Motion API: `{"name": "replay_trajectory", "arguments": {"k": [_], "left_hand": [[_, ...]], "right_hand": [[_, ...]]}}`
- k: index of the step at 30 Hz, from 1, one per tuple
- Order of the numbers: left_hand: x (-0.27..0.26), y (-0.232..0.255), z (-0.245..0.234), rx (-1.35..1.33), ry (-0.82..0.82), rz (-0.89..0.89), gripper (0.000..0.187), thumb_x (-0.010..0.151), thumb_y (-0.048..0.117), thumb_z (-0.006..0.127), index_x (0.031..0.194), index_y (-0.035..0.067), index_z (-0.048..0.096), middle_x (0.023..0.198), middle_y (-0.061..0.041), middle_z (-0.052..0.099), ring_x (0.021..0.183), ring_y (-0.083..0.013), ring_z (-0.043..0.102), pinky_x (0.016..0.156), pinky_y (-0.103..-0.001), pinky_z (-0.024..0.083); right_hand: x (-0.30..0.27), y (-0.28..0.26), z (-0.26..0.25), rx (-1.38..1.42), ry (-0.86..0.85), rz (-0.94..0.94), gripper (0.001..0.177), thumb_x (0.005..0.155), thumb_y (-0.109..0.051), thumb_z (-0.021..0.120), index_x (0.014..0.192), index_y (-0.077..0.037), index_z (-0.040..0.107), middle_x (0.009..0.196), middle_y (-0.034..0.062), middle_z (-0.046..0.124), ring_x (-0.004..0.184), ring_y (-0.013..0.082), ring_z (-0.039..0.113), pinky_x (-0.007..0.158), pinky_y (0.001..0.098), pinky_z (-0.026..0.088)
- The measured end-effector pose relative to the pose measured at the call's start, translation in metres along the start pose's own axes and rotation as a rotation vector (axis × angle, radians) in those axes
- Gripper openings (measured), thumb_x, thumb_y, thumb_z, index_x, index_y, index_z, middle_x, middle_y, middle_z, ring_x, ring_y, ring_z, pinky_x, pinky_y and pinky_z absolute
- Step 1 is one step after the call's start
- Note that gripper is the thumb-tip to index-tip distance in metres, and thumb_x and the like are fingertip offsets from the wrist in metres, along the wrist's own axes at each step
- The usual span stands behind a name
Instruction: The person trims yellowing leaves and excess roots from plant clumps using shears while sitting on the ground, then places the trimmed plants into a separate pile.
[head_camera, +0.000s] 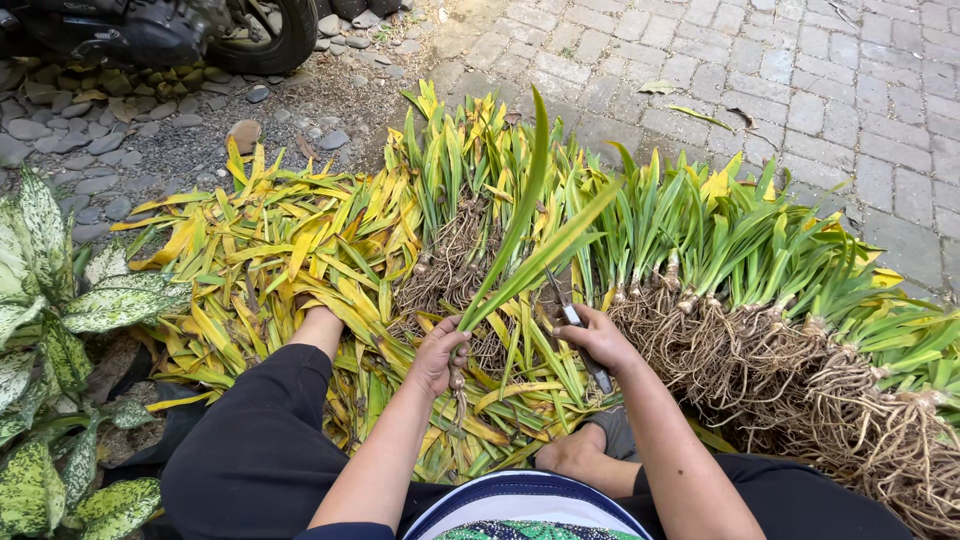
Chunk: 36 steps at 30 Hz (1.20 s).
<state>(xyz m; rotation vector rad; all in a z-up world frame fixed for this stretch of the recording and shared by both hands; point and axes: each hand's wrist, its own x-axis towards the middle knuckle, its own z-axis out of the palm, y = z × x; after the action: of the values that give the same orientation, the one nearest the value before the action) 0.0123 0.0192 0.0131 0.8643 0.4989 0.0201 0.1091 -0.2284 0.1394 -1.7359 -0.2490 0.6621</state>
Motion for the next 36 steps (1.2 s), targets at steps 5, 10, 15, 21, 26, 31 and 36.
{"name": "replay_trajectory", "arguments": {"k": [5,10,15,21,26,31,36], "left_hand": [[-0.005,0.002,0.005,0.119,0.005,0.021,0.027,0.079,-0.001,0.064,0.103,0.012,0.065,0.078,0.000,0.061,0.055,-0.0059,0.053,0.047,-0.013,0.040],[-0.002,-0.004,0.003,0.214,-0.027,0.035,0.029,0.075,-0.002,0.065,0.100,0.012,0.068,0.075,0.001,0.060,0.056,-0.0074,0.055,0.049,-0.015,0.042],[-0.001,-0.006,0.001,0.209,-0.036,0.022,0.028,0.074,-0.003,0.065,0.099,0.011,0.068,0.072,0.001,0.058,0.056,-0.0084,0.056,0.048,-0.016,0.042],[0.000,-0.010,-0.013,0.114,0.012,-0.023,0.029,0.075,-0.003,0.063,0.100,0.010,0.067,0.072,0.001,0.057,0.055,-0.0080,0.054,0.046,-0.016,0.040],[-0.004,-0.008,-0.033,0.059,0.125,-0.045,0.027,0.075,-0.001,0.061,0.098,0.014,0.063,0.073,0.002,0.059,0.052,-0.0064,0.052,0.043,-0.015,0.037],[0.003,0.010,-0.034,-0.028,0.186,0.002,0.027,0.089,0.007,0.051,0.114,0.013,0.058,0.090,-0.005,0.070,0.058,-0.0050,0.054,0.049,-0.016,0.042],[-0.036,0.051,0.028,0.151,0.287,0.192,0.037,0.092,0.002,0.050,0.129,0.006,0.047,0.099,-0.010,0.066,0.072,-0.0122,0.055,0.062,-0.022,0.043]], "right_hand": [[0.004,0.009,-0.003,0.090,-0.008,0.033,0.040,0.069,-0.009,0.076,0.105,0.006,0.066,0.077,0.0144,0.059,0.072,0.0229,0.057,0.067,0.0341,0.052],[0.006,0.016,-0.001,0.180,0.009,0.035,0.037,0.069,-0.010,0.076,0.101,0.007,0.066,0.069,0.0129,0.057,0.067,0.0212,0.059,0.063,0.0327,0.054],[0.004,0.017,0.006,0.213,0.035,-0.003,0.029,0.069,-0.005,0.075,0.094,0.007,0.067,0.058,0.0124,0.055,0.055,0.0186,0.057,0.053,0.0297,0.050],[0.017,0.040,0.010,0.255,0.088,-0.078,0.017,0.072,0.000,0.074,0.086,0.006,0.067,0.051,0.0122,0.056,0.043,0.0165,0.054,0.044,0.0269,0.045],[0.006,0.017,-0.006,0.176,0.155,-0.099,0.015,0.076,-0.004,0.071,0.086,0.005,0.066,0.051,0.0131,0.057,0.043,0.0191,0.055,0.045,0.0292,0.043],[-0.016,-0.026,-0.003,-0.362,-0.137,0.300,0.038,0.082,-0.016,0.069,0.111,0.008,0.064,0.078,0.0161,0.065,0.065,0.0206,0.060,0.063,0.0321,0.048],[0.010,0.039,0.000,-0.851,-0.151,0.281,0.070,0.070,-0.045,0.074,0.124,-0.003,0.063,0.109,0.0242,0.067,0.114,0.0384,0.061,0.096,0.0472,0.048]]}}
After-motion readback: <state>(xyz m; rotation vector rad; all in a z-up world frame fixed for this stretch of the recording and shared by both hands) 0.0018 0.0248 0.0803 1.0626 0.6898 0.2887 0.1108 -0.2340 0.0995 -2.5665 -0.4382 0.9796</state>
